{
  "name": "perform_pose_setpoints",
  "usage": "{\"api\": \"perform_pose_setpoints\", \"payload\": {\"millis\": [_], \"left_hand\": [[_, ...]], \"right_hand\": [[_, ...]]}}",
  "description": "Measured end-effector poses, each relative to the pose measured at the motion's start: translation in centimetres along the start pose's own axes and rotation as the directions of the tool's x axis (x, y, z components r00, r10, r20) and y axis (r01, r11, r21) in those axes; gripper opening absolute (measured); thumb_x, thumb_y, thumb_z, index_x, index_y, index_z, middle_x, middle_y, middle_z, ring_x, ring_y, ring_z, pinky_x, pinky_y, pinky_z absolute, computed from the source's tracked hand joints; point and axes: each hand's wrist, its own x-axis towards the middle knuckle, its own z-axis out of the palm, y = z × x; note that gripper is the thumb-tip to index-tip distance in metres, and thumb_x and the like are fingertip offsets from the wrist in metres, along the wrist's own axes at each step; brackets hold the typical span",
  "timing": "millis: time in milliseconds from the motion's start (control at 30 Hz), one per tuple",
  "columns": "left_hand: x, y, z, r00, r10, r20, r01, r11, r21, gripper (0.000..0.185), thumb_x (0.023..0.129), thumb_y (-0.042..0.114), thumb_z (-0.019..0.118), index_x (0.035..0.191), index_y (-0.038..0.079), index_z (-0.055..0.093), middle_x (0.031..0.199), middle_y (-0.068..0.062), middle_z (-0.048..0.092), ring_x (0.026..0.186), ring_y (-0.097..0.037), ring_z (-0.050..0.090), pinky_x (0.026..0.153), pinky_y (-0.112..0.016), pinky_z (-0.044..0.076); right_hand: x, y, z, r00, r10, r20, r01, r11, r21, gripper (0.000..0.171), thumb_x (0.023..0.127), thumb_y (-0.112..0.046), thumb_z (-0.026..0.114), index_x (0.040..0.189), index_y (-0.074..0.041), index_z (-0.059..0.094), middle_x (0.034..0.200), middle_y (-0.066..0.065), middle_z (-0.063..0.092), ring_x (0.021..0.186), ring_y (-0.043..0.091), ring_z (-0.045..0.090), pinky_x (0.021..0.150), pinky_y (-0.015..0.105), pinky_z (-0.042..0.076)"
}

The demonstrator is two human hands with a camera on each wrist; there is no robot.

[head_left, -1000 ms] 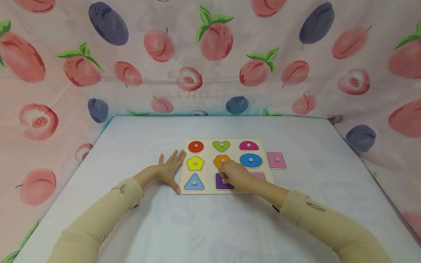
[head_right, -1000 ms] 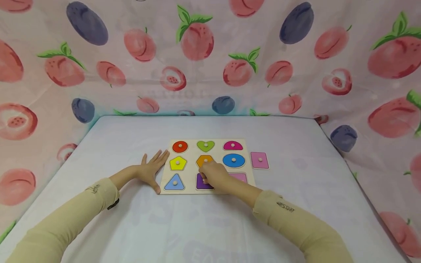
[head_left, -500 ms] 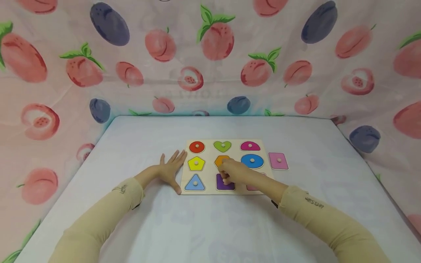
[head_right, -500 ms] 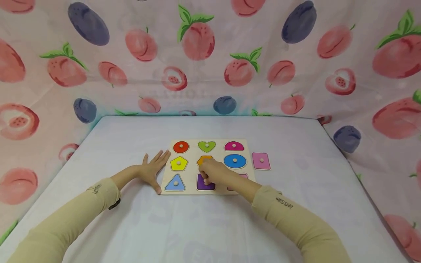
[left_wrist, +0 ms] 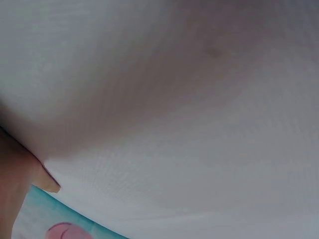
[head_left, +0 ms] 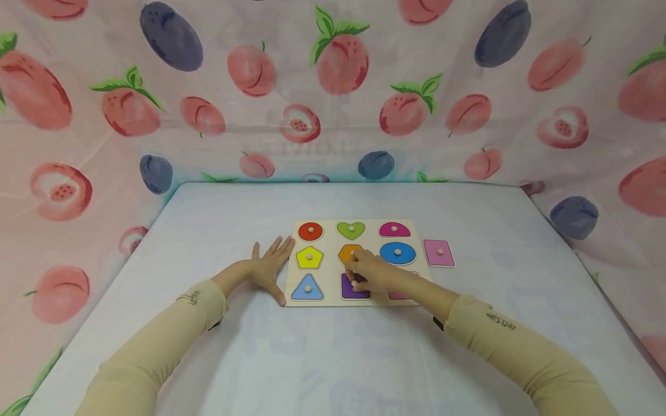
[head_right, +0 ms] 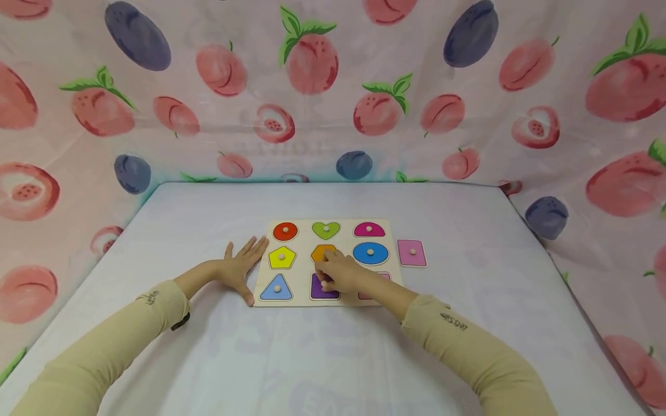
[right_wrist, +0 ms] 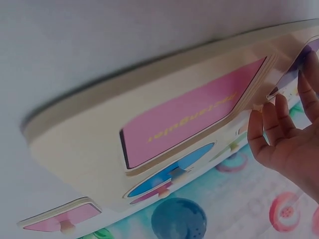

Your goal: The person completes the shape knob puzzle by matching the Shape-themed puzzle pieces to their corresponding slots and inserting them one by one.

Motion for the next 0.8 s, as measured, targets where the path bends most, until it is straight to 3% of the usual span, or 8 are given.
{"api": "perform_pose_setpoints", "payload": {"millis": [267, 433, 633, 800], "left_hand": [[0.0, -0.3, 0.0, 1.000, 0.011, -0.004, -0.011, 0.999, -0.031, 0.139, 0.059, 0.053, 0.083, 0.150, 0.005, -0.012, 0.157, -0.013, -0.019, 0.143, -0.035, -0.023, 0.102, -0.070, -0.019], [-0.1, -0.4, -0.3, 1.000, 0.004, 0.013, -0.003, 1.000, -0.013, 0.141, 0.059, 0.055, 0.083, 0.149, 0.006, -0.014, 0.157, -0.012, -0.021, 0.143, -0.033, -0.025, 0.103, -0.069, -0.019], [-0.2, -0.6, -0.9, 1.000, -0.008, 0.021, 0.008, 1.000, -0.005, 0.141, 0.059, 0.054, 0.083, 0.149, 0.007, -0.015, 0.157, -0.011, -0.022, 0.143, -0.032, -0.026, 0.103, -0.068, -0.020], [0.0, -0.4, -0.1, 1.000, 0.010, 0.017, -0.010, 1.000, -0.026, 0.141, 0.059, 0.053, 0.083, 0.149, 0.006, -0.014, 0.157, -0.012, -0.022, 0.143, -0.033, -0.025, 0.102, -0.069, -0.020]], "right_hand": [[0.1, 0.2, -0.3, 1.000, 0.004, 0.018, -0.006, 0.998, 0.059, 0.015, 0.084, -0.019, 0.071, 0.085, -0.017, 0.056, 0.092, 0.003, 0.044, 0.094, 0.021, 0.044, 0.080, 0.034, 0.042], [-0.1, 0.3, -0.4, 1.000, -0.005, -0.013, 0.006, 0.993, 0.116, 0.007, 0.085, -0.014, 0.069, 0.089, -0.015, 0.063, 0.098, 0.005, 0.053, 0.104, 0.026, 0.050, 0.091, 0.037, 0.047], [-0.3, 0.1, -0.4, 0.999, 0.030, -0.033, -0.024, 0.987, 0.162, 0.010, 0.084, -0.013, 0.070, 0.094, -0.014, 0.067, 0.106, 0.007, 0.058, 0.100, 0.022, 0.052, 0.091, 0.036, 0.048], [-1.1, 0.1, -0.3, 0.996, 0.072, -0.051, -0.062, 0.984, 0.168, 0.013, 0.084, -0.015, 0.070, 0.097, -0.011, 0.068, 0.105, 0.005, 0.062, 0.100, 0.021, 0.056, 0.093, 0.037, 0.049]]}}
